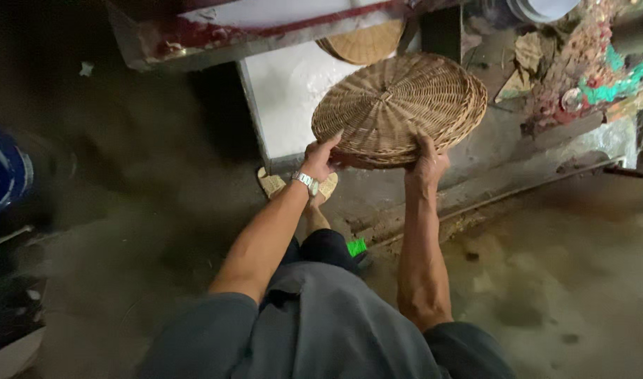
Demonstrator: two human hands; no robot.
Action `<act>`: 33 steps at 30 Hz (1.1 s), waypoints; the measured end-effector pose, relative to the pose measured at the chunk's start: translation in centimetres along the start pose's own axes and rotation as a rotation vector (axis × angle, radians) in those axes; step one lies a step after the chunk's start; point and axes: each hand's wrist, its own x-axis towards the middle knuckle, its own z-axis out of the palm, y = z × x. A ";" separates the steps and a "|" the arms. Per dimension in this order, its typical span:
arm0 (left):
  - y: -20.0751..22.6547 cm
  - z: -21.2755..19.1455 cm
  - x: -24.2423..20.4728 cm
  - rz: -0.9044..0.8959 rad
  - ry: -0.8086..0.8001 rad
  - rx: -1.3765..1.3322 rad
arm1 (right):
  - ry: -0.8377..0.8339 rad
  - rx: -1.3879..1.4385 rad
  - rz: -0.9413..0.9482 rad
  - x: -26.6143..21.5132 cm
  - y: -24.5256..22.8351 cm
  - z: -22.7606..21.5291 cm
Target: The person carries a stack of woven baskets to a sink, then washes them one by one by hand in soapy water. The person scrubs the baskets, rinses them, and places them on a drying rack.
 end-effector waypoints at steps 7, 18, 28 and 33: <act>-0.9 1.5 -0.7 0.117 -0.006 -0.237 | 0.008 0.045 0.027 2.4 0.8 -4.4; -0.2 4.8 -2.8 0.159 0.127 -0.196 | -0.003 0.060 0.041 2.5 -1.0 -5.3; -0.3 5.2 -1.9 0.167 0.163 -0.189 | -0.013 0.110 0.079 3.6 0.0 -6.2; 0.6 6.0 -2.8 0.153 0.174 -0.212 | -0.004 0.130 0.092 3.9 0.0 -5.6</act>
